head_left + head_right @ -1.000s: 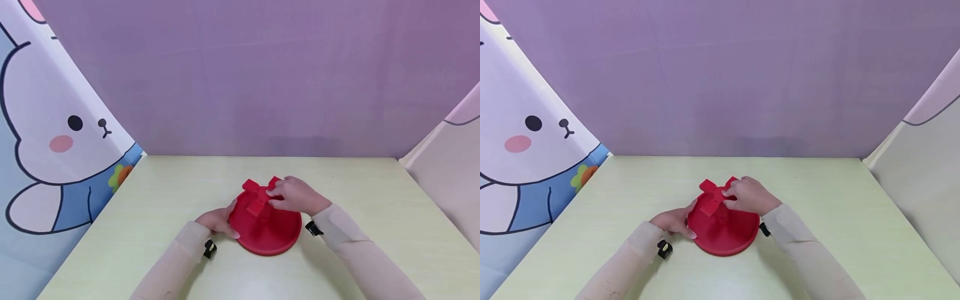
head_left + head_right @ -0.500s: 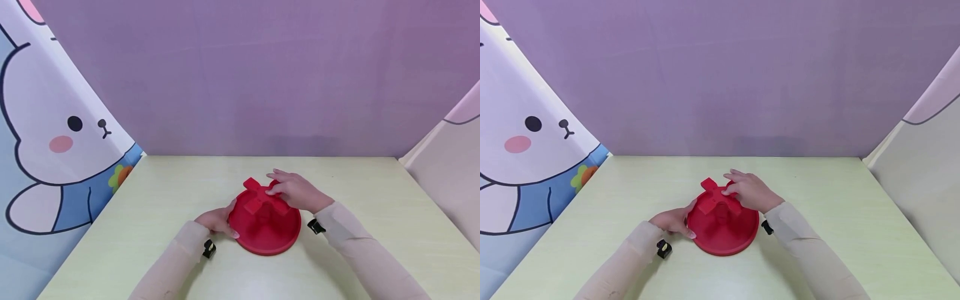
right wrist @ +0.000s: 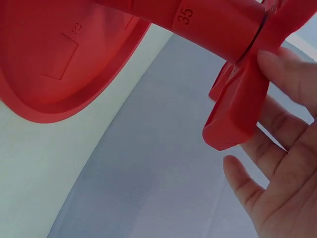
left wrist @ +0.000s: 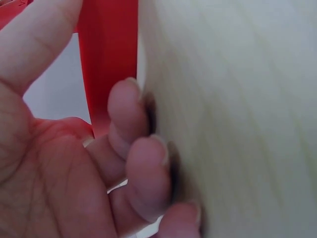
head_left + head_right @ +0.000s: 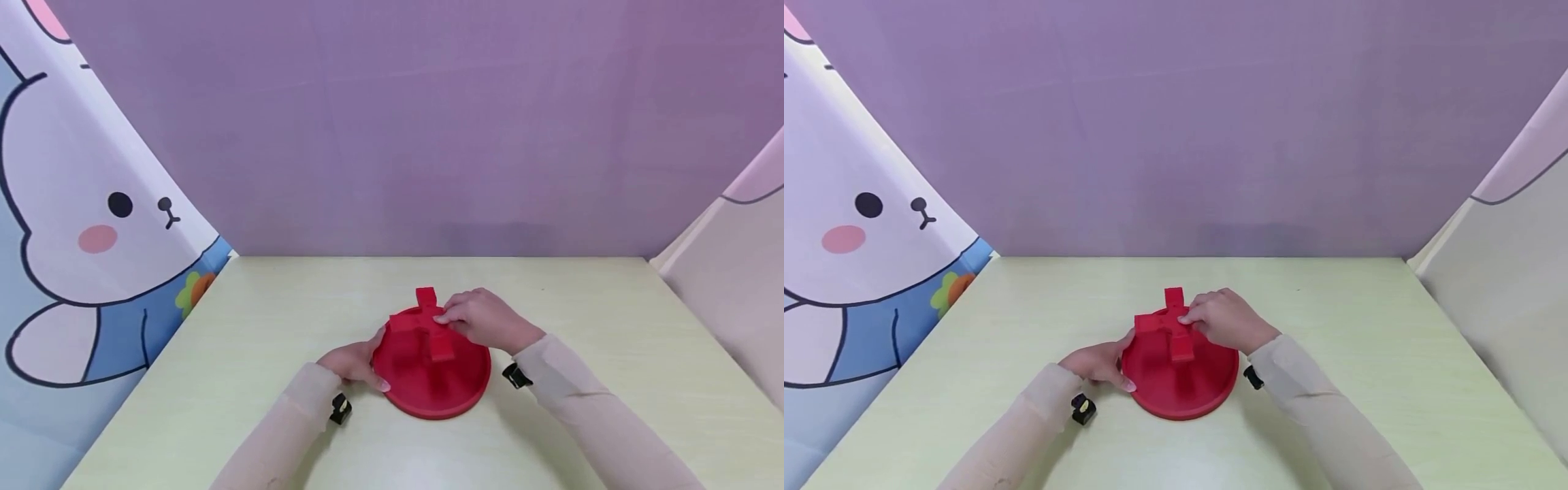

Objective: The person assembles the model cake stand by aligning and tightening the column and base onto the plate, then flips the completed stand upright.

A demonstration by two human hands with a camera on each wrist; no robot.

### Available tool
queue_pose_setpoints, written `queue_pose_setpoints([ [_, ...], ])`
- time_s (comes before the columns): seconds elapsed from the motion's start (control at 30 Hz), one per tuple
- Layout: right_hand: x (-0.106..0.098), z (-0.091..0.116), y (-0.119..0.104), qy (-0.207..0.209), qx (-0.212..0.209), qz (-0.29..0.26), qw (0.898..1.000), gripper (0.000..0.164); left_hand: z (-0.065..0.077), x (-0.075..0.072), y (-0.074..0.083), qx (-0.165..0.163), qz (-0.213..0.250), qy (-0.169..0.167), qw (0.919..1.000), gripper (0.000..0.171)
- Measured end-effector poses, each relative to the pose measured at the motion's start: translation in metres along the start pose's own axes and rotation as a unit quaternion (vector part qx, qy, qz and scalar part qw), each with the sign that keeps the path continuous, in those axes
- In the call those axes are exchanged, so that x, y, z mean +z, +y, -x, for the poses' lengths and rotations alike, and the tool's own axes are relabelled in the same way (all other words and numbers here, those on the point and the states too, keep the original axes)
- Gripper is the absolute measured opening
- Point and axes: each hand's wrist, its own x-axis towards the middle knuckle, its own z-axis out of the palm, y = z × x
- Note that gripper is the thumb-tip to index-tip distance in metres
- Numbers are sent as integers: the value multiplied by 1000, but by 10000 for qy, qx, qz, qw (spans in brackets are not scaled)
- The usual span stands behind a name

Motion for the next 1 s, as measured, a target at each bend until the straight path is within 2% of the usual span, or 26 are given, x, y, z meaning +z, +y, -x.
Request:
queue_pose_setpoints([
  [0.23, -2, -2, -5, -425, 330, -218, 9983, 34, -3, -3, -1, 72, 130, -14, 9999, 111],
  [0.33, -5, -1, -4, -492, 411, -211, 9977, 30, -4, -2, 0, 144, 257, -37, 9996, 110],
  [0.4, -6, 0, -3, -491, 576, -411, 9963, 26, -4, -2, 2, 165, 232, -31, 9996, 109],
  [0.5, -9, 2, -1, -234, 797, -718, 9940, 22, -4, -1, 4, 163, 191, -24, 9997, 108],
  [0.57, -9, 5, -1, 136, 823, -855, 9928, 22, -3, -1, 5, 150, 167, -30, 9997, 108],
  [0.67, -10, 7, 0, 551, 794, -661, 9931, 23, -4, -1, 6, 137, 225, -43, 9996, 109],
  [0.73, -9, 9, 0, 438, 938, -579, 9929, 26, -4, -1, 7, 138, 301, -50, 9994, 111],
  [0.8, -8, 10, -1, 120, 1163, -473, 9920, 29, -4, -2, 6, 133, 348, -53, 9993, 111],
  [0.9, -6, 12, -5, -323, 1664, -365, 9849, 36, -4, -2, 6, 89, 293, -37, 9995, 111],
  [1.0, -3, 12, -10, -357, 2101, -300, 9766, 38, -4, -1, 5, 59, 191, -17, 9998, 111],
])
